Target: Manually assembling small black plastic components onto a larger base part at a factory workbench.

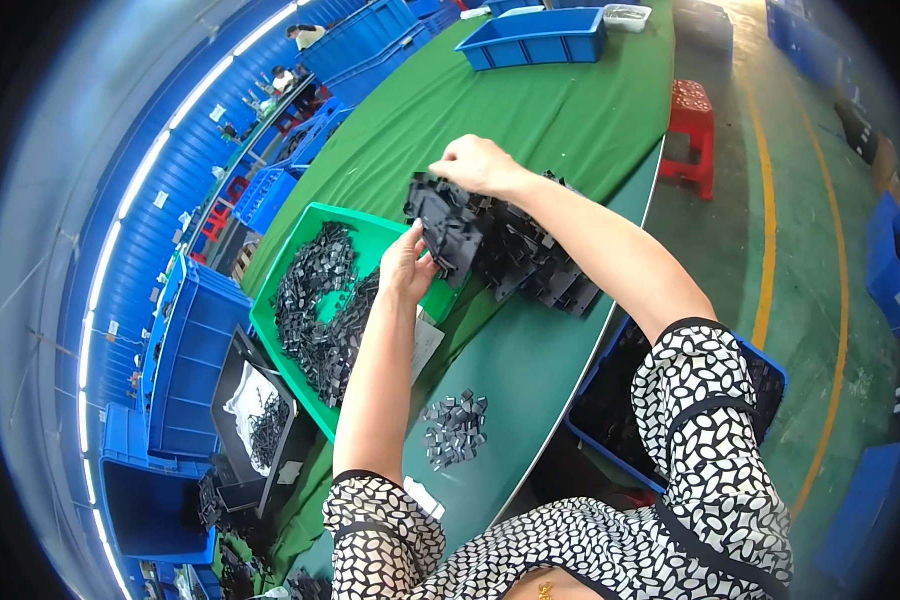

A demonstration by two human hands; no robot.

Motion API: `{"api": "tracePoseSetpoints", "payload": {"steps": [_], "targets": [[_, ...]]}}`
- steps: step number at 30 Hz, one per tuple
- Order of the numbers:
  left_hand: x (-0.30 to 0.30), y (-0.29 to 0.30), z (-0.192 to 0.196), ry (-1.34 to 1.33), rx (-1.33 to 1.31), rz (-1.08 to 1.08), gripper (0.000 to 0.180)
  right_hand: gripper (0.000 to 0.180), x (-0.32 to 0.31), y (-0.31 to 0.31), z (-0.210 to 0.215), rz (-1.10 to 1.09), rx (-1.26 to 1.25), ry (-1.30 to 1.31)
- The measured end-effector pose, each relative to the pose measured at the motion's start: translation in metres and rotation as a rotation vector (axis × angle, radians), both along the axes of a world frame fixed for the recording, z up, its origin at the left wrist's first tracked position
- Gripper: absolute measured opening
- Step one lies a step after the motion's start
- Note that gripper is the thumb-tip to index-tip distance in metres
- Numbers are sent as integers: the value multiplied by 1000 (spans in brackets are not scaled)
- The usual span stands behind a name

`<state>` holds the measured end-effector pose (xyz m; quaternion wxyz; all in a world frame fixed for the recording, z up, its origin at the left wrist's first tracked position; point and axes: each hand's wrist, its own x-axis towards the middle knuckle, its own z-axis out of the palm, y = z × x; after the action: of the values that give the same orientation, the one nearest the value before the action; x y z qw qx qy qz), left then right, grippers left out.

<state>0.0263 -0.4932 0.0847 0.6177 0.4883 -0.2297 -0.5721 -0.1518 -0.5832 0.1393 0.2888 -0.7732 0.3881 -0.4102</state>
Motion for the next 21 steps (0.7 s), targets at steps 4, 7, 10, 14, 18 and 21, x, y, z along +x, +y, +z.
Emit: {"api": "tracePoseSetpoints", "payload": {"steps": [4,7,10,14,18,21], "targets": [[-1,1,-3,28,-26,40,34,39,2,-6,-23,-84,123,304],[12,-7,-13,39,-33,70,32,33,9,0,-24,14,145,278],[4,-6,-9,47,-49,41,28,30,11,-5,-21,17,255,192],[12,3,5,55,-47,-77,27,30,11,5,-9,166,378,-47],[3,14,20,99,-159,-117,35,34,-1,15,2,293,477,-219],[-6,19,31,121,-130,-68,36,33,-3,24,10,344,414,-332]]}}
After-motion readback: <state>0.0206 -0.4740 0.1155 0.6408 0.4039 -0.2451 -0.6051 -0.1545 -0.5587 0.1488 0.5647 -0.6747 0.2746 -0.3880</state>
